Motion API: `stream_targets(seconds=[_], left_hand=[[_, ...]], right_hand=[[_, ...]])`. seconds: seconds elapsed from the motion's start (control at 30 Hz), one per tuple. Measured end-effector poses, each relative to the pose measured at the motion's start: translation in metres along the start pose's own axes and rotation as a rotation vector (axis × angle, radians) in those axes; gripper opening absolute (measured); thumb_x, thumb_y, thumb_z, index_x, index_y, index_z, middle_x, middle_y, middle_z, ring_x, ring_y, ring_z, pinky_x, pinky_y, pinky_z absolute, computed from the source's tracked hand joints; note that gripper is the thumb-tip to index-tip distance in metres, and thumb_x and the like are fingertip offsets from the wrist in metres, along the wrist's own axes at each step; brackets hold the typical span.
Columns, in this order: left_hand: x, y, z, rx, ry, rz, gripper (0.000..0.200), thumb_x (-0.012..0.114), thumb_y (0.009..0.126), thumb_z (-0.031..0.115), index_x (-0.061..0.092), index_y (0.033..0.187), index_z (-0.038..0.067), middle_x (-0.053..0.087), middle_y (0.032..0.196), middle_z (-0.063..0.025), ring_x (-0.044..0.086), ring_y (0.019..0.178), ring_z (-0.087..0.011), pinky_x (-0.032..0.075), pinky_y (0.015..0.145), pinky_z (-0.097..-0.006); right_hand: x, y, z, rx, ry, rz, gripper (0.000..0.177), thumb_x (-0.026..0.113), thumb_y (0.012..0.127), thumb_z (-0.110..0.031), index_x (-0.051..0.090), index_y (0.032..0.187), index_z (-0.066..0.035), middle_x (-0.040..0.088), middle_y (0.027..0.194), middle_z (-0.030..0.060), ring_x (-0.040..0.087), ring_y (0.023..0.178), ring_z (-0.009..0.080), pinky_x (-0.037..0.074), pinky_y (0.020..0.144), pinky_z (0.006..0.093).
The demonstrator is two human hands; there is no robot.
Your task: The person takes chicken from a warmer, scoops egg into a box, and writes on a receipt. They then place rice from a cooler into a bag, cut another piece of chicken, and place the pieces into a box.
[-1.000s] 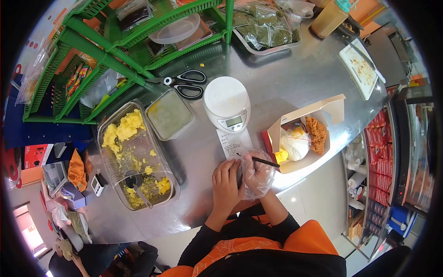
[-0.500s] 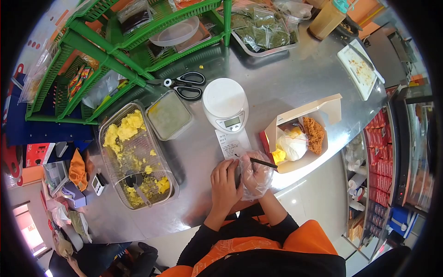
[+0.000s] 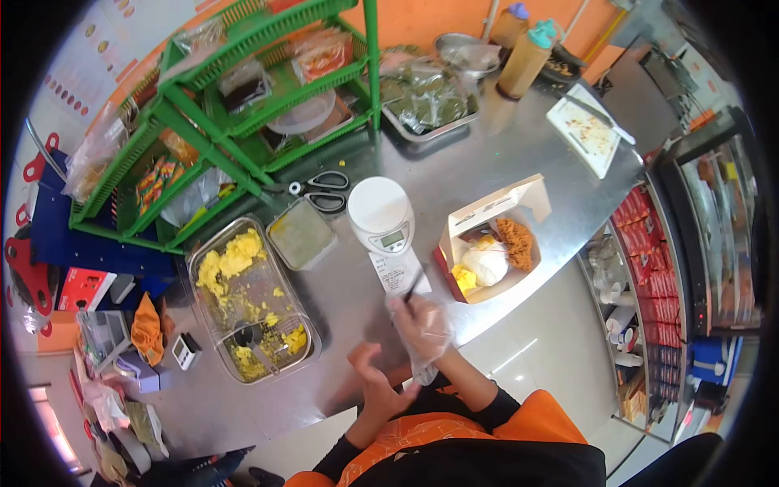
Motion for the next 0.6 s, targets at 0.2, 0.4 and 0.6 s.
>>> stream_targets(seconds=[0.2,0.4,0.6], left_hand=[[-0.014,-0.011,-0.021,-0.172,0.064,-0.079,0.087,0.079,0.064,0.015,0.020,0.125,0.000,0.035,0.115,-0.0186,0.047,0.095,-0.0270,0.043,0.078,-0.0363],[-0.031,0.016,-0.003,-0.173,0.120,-0.113,0.075,0.075,0.065,0.009,0.030,0.124,0.002,0.038,0.117,-0.0165,0.051,0.095,-0.0259,0.045,0.076,-0.0339],[-0.042,0.037,-0.031,-0.293,-0.228,0.027,0.044,0.061,0.071,-0.007,0.045,0.110,0.003,0.047,0.091,-0.0037,0.050,0.070,-0.0083,0.041,0.058,-0.0199]], right_hand=[[0.064,0.013,-0.021,0.195,-0.372,-0.342,0.050,0.048,0.086,-0.048,0.065,0.094,-0.002,0.065,0.093,0.0200,0.062,0.092,0.0355,0.046,0.079,0.0446],[0.040,-0.019,-0.047,0.235,-0.244,-0.246,0.049,0.054,0.085,-0.042,0.059,0.108,0.000,0.064,0.099,0.0205,0.061,0.096,0.0369,0.047,0.084,0.0430],[0.064,-0.054,-0.018,-0.106,0.299,0.146,0.047,0.047,0.090,-0.029,0.046,0.124,0.003,0.054,0.114,0.0267,0.056,0.105,0.0355,0.046,0.082,0.0415]])
Point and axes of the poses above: each hand's wrist, its own y-axis towards the middle knuckle, its own x-axis out of the palm, z = x × y, the point moved 7 cm from there along y, towards the middle knuckle
